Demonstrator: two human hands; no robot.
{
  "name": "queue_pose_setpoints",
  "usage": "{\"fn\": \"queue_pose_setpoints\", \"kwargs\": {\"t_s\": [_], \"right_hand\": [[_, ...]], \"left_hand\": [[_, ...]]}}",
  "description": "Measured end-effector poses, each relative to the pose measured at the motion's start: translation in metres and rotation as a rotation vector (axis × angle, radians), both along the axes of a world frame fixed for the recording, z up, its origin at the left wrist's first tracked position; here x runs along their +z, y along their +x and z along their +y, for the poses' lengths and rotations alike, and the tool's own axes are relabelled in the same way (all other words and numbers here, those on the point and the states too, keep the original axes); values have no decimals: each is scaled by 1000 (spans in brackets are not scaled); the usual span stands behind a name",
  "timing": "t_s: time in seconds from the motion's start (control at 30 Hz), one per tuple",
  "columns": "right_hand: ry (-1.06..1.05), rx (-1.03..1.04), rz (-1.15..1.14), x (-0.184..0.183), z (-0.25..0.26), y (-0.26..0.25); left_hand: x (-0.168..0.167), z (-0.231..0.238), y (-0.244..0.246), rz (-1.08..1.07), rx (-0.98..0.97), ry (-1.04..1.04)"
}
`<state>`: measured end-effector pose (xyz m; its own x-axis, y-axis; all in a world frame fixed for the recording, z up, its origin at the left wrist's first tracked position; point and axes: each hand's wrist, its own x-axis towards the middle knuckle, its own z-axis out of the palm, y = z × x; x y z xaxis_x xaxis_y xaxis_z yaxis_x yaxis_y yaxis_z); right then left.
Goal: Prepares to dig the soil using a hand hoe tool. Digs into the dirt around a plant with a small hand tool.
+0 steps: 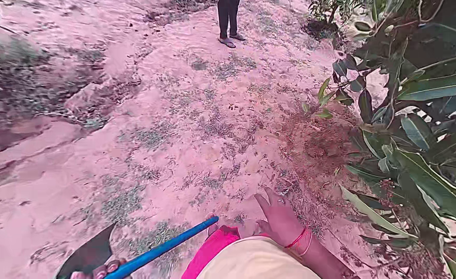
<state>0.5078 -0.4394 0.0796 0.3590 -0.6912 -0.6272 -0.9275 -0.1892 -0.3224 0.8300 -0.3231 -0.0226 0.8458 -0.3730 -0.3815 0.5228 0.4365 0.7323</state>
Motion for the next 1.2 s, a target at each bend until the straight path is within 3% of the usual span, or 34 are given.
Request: {"fn": "queue_pose_setpoints", "kwargs": {"t_s": [0.1, 0.17, 0.2, 0.27, 0.33, 0.4, 0.53, 0.73, 0.83, 0.97, 1.07, 1.2], "right_hand": [[-418, -369, -375, -30, -8, 12], [-569, -505, -430, -56, -28, 15], [-522, -546, -377, -64, -39, 11], [-215, -576, -179, -72, -65, -4], [68, -477, 3, -89, -91, -24], [193, -346, 37, -104, -108, -38], [247, -218, -175, -113, -144, -43], [229, -282, -290, -126, -224, -53], [171, -229, -375, -128, -306, -45], [248, -125, -292, -164, -438, -11], [315, -246, -387, -204, -503, 8], [429, -497, -426, -252, -547, -14]], "left_hand": [[-3, -84, 1, -81, -270, 15], [-7, -140, -12, -126, -398, -2], [-10, -164, -23, -137, -454, -18], [-5, -203, -56, -126, -541, -55], [3, -232, -94, -92, -633, -91], [6, -245, -131, -19, -738, -120], [9, -275, -179, 174, -859, -85], [7, -363, -181, 347, -759, -41], [2, -433, -154, 317, -672, -54], [-31, -558, -119, 296, -626, 14], [-71, -652, -120, 326, -692, 196], [-106, -736, -166, 383, -838, 442]]}}
